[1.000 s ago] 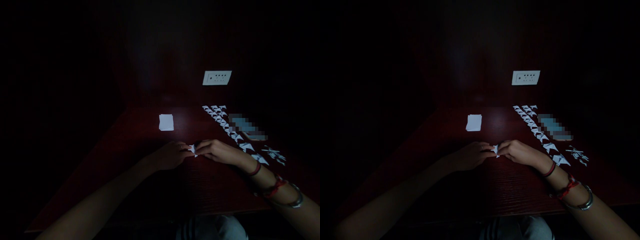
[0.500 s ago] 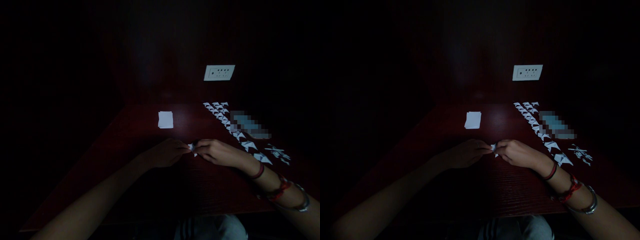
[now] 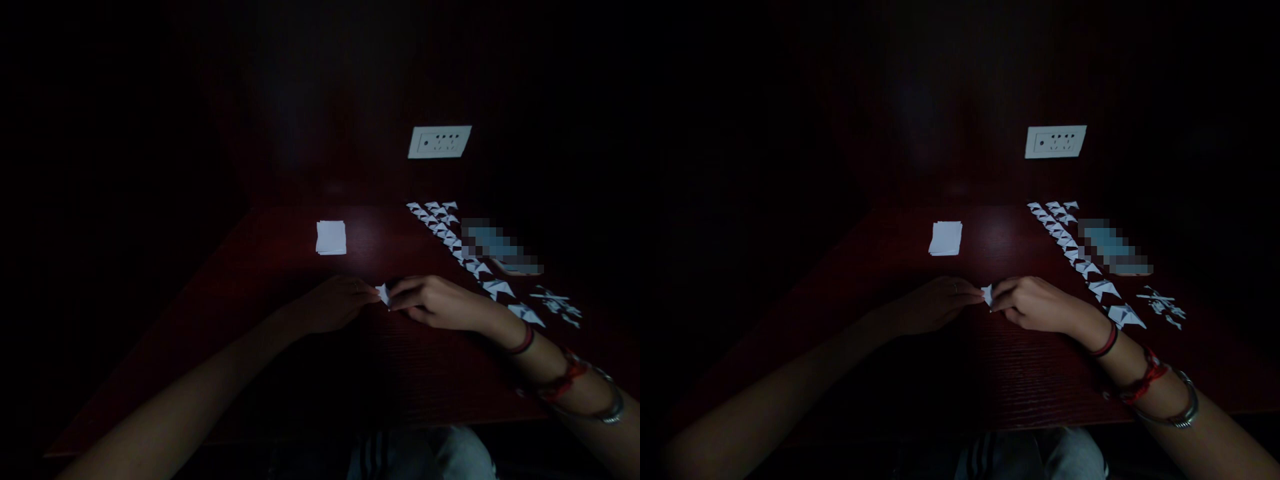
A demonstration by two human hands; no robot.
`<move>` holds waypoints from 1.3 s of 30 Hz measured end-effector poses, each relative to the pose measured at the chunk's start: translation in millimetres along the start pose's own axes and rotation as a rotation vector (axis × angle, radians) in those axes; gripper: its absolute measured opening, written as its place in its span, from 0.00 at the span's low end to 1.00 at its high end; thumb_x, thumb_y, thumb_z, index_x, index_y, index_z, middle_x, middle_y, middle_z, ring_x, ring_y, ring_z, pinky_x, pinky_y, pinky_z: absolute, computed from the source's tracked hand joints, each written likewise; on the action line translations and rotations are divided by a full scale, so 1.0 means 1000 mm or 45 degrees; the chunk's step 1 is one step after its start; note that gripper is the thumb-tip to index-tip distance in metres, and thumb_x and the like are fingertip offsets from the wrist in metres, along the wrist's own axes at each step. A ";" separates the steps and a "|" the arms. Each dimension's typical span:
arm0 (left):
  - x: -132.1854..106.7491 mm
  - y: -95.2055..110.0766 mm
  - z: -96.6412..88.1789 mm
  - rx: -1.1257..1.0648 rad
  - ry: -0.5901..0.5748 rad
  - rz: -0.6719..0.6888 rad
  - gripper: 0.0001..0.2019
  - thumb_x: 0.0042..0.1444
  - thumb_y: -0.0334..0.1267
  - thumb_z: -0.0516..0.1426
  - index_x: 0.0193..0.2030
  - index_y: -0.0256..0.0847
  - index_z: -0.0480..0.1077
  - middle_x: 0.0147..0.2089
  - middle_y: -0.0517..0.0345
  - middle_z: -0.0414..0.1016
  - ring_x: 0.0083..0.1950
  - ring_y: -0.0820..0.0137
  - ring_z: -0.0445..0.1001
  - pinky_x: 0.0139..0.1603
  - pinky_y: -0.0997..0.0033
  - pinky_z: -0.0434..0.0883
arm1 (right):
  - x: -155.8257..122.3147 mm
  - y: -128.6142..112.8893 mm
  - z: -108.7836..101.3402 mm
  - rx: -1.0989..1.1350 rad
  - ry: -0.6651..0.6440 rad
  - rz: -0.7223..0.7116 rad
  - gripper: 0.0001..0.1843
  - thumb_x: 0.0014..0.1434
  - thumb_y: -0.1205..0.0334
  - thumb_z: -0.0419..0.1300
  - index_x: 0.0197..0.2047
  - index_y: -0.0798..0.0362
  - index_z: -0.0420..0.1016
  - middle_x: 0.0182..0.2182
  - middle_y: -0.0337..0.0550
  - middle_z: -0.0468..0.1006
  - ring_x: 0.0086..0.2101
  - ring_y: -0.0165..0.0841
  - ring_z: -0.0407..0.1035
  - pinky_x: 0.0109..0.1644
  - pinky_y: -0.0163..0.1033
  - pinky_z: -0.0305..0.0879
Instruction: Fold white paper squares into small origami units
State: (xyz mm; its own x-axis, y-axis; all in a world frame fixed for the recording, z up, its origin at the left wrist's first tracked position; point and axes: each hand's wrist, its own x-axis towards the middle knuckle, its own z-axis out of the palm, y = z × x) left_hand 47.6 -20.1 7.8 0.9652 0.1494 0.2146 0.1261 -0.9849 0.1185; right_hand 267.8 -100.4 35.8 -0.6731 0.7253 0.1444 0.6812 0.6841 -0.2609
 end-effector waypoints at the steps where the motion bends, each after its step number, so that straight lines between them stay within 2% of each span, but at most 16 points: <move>1: 0.000 0.000 0.000 0.002 -0.002 0.003 0.17 0.58 0.30 0.47 0.55 0.44 0.56 0.54 0.58 0.62 0.55 0.68 0.58 0.54 0.64 0.57 | 0.000 0.002 -0.001 0.059 -0.001 -0.007 0.17 0.51 0.74 0.51 0.42 0.51 0.73 0.43 0.40 0.72 0.42 0.30 0.67 0.48 0.35 0.61; 5: -0.001 0.001 0.000 0.040 -0.008 0.031 0.18 0.58 0.31 0.47 0.56 0.43 0.55 0.56 0.58 0.60 0.56 0.68 0.57 0.54 0.64 0.57 | -0.001 0.011 -0.005 0.216 0.041 0.026 0.19 0.53 0.74 0.50 0.47 0.52 0.70 0.41 0.41 0.73 0.39 0.28 0.68 0.44 0.33 0.63; 8: -0.001 0.005 0.000 0.072 -0.005 -0.014 0.17 0.58 0.32 0.47 0.55 0.42 0.56 0.55 0.58 0.61 0.56 0.68 0.56 0.55 0.64 0.56 | -0.002 0.018 -0.004 0.191 0.102 0.090 0.18 0.54 0.72 0.50 0.47 0.52 0.70 0.39 0.42 0.73 0.38 0.29 0.68 0.43 0.34 0.63; 14: 0.005 0.015 0.001 0.105 0.030 -0.027 0.15 0.59 0.33 0.46 0.53 0.39 0.57 0.59 0.57 0.54 0.61 0.67 0.48 0.60 0.64 0.50 | -0.003 0.020 0.003 0.141 0.121 0.118 0.15 0.55 0.69 0.51 0.44 0.52 0.72 0.35 0.42 0.72 0.35 0.29 0.66 0.40 0.35 0.63; 21: 0.014 0.020 -0.002 0.041 -0.038 -0.088 0.13 0.60 0.35 0.44 0.51 0.39 0.58 0.57 0.55 0.58 0.56 0.66 0.55 0.56 0.63 0.54 | -0.001 0.018 0.007 0.101 0.106 0.155 0.14 0.54 0.67 0.53 0.43 0.53 0.72 0.33 0.42 0.70 0.34 0.29 0.65 0.38 0.34 0.62; 32: 0.015 0.025 -0.005 0.079 -0.051 -0.124 0.11 0.60 0.37 0.45 0.48 0.40 0.60 0.56 0.57 0.58 0.54 0.66 0.57 0.53 0.63 0.55 | -0.005 0.009 -0.003 -0.145 0.000 0.125 0.10 0.54 0.68 0.52 0.30 0.54 0.74 0.29 0.40 0.71 0.28 0.28 0.66 0.32 0.34 0.59; 39: 0.013 0.025 -0.002 0.078 -0.031 -0.133 0.11 0.60 0.37 0.44 0.47 0.39 0.60 0.56 0.56 0.58 0.55 0.64 0.56 0.54 0.63 0.55 | -0.005 0.009 -0.008 -0.166 -0.010 0.102 0.11 0.54 0.68 0.51 0.30 0.53 0.74 0.28 0.39 0.71 0.28 0.28 0.66 0.32 0.34 0.58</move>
State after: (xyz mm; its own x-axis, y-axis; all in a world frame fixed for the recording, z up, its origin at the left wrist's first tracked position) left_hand 63.1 -42.2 15.7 0.9512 0.2501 0.1805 0.2393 -0.9677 0.0796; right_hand 279.0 -97.3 40.2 -0.6172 0.7775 0.1205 0.7638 0.6289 -0.1453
